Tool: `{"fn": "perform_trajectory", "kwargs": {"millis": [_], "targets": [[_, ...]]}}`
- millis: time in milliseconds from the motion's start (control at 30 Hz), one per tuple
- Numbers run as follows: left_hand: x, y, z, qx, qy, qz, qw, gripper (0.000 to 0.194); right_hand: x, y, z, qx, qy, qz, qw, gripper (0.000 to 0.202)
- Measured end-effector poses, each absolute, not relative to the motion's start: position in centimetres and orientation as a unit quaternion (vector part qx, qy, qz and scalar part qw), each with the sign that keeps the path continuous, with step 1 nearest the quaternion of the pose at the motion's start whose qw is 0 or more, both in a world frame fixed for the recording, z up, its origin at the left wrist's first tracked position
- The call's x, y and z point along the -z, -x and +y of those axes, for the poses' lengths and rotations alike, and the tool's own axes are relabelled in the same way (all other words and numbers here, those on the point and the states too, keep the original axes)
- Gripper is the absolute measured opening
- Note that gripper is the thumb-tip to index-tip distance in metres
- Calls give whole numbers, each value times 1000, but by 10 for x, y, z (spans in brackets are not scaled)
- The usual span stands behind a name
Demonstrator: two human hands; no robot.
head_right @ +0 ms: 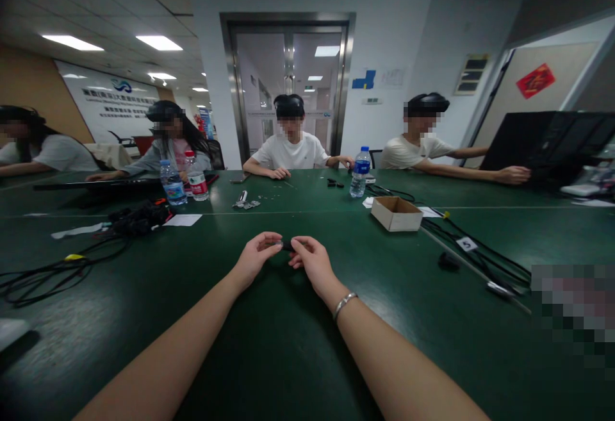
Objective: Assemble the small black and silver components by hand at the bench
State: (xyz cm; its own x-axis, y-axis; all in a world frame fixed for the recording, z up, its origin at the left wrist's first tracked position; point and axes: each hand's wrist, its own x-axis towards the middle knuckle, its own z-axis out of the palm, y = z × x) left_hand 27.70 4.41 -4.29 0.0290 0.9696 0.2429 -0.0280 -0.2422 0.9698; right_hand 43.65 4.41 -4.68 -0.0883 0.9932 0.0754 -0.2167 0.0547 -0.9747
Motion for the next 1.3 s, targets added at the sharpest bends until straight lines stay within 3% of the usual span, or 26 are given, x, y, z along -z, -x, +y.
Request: {"fn": "perform_trajectory", "kwargs": {"millis": [1300], "targets": [[44,-278,46,-533,-540,443,478,35,46,-435,44,-552,404,-485,545,37]]}}
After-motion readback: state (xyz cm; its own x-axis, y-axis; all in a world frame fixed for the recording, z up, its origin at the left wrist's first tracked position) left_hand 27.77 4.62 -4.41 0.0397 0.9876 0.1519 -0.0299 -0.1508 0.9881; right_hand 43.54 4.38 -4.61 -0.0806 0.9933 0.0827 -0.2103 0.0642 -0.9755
